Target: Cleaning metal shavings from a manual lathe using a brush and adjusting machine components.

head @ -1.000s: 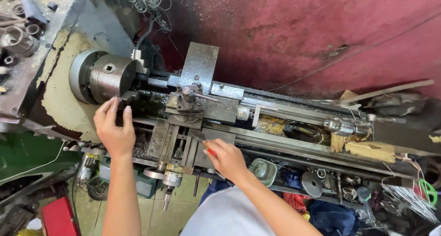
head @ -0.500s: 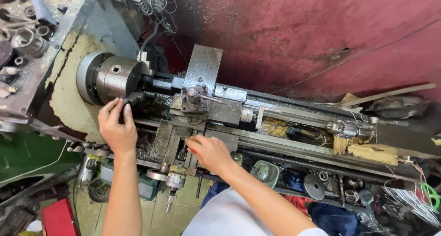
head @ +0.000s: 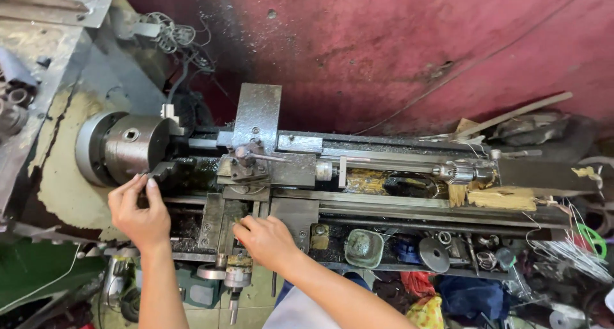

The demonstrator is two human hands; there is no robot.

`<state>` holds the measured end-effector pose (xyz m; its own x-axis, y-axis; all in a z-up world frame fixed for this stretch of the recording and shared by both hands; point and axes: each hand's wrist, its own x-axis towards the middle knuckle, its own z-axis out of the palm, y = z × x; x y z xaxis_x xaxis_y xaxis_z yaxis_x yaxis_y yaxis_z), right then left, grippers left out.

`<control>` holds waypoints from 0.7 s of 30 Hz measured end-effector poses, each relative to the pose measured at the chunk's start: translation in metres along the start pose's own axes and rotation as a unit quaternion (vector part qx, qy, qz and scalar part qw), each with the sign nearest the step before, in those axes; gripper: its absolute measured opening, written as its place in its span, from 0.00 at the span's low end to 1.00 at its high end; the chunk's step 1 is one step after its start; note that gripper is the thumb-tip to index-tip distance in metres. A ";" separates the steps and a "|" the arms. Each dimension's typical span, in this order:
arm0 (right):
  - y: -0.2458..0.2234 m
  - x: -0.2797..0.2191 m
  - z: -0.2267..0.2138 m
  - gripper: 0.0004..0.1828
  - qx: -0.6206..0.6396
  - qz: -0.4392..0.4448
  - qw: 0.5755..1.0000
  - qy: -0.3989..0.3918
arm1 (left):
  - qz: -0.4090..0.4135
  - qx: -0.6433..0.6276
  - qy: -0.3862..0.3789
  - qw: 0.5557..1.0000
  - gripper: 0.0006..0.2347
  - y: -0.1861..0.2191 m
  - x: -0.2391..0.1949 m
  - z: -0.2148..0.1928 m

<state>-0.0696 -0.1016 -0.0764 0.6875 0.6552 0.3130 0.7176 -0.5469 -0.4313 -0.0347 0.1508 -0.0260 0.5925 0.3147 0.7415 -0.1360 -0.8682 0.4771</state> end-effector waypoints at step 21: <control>-0.014 -0.001 0.005 0.11 0.007 -0.022 0.995 -0.100 | -0.031 0.003 0.053 0.998 0.02 -0.004 -0.007 0.016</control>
<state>-0.0808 -0.0917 -0.0746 0.6181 0.7700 0.1584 0.7442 -0.5081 -0.4336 -0.0259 0.1457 -0.0406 0.5129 0.4061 0.7563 -0.0972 -0.8479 0.5212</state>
